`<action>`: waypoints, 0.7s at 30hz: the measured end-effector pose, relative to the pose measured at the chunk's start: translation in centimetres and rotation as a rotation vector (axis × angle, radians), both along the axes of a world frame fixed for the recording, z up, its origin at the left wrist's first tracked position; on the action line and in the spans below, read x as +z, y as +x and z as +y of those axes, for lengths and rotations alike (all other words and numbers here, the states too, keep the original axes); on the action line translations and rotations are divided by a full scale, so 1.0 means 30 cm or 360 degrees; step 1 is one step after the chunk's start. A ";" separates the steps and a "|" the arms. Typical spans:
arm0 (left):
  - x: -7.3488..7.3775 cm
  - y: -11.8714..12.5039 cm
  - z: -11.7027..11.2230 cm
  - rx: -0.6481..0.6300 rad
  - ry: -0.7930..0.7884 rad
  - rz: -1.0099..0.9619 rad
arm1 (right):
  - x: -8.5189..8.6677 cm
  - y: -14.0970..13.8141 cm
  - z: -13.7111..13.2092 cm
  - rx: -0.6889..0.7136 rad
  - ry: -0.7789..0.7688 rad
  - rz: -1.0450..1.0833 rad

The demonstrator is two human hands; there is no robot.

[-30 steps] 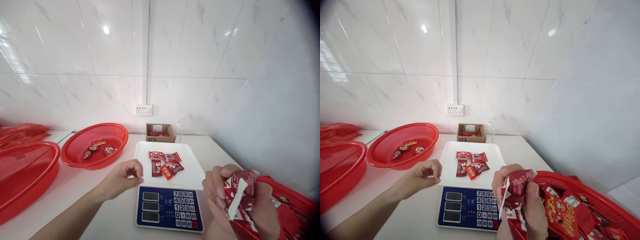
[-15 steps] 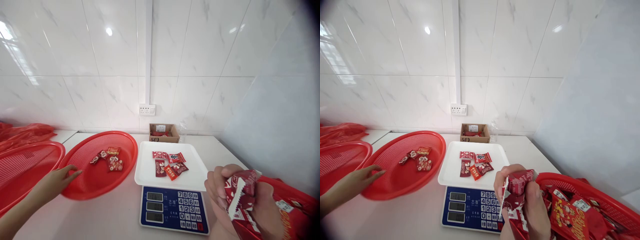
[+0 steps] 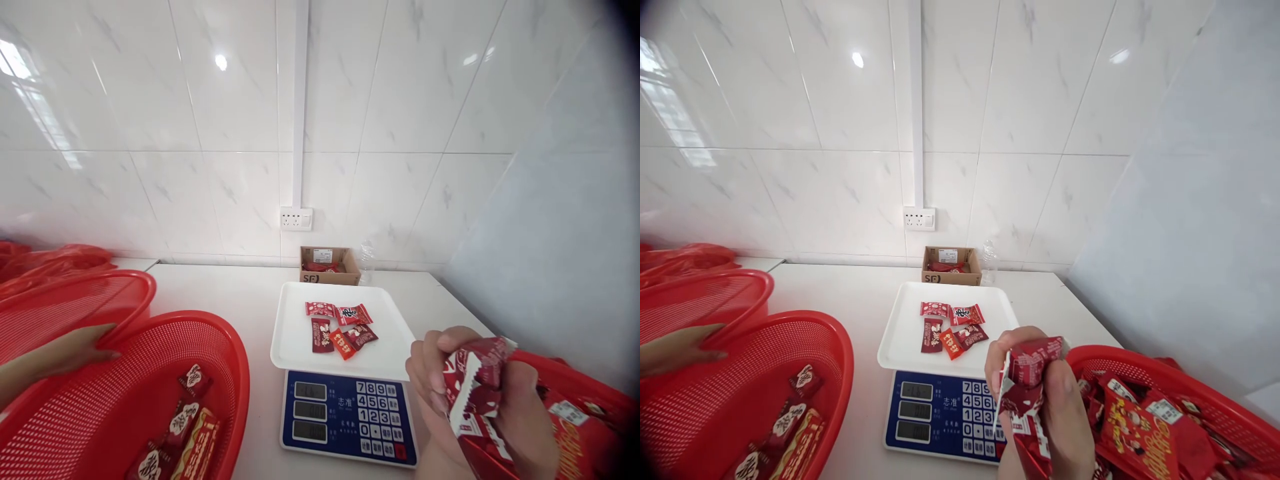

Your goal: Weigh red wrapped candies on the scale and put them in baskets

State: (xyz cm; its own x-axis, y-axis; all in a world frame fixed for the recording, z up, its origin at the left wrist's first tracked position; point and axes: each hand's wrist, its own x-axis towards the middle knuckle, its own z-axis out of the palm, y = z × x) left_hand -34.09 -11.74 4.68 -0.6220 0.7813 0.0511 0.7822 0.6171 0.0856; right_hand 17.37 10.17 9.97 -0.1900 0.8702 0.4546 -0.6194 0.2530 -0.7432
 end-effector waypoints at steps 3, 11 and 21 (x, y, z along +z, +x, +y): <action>-0.001 0.002 0.028 -0.0142 -0.0042 0.0011 | 0.004 0.010 0.007 0.0061 0.0095 -0.0032; 0.044 0.098 0.156 -0.0504 -0.0013 0.0180 | -0.053 0.061 0.059 0.0254 0.0108 -0.0092; 0.116 0.263 0.282 -0.0367 0.0019 0.0086 | -0.097 0.079 0.071 0.0128 -0.0220 -0.0095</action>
State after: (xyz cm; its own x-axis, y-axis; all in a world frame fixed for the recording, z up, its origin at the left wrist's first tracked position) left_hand -26.21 -3.28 8.17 -0.4235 0.9015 0.0896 0.9059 0.4210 0.0457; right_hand 19.74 12.31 7.05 -0.2845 0.9046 0.3176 -0.5871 0.0975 -0.8036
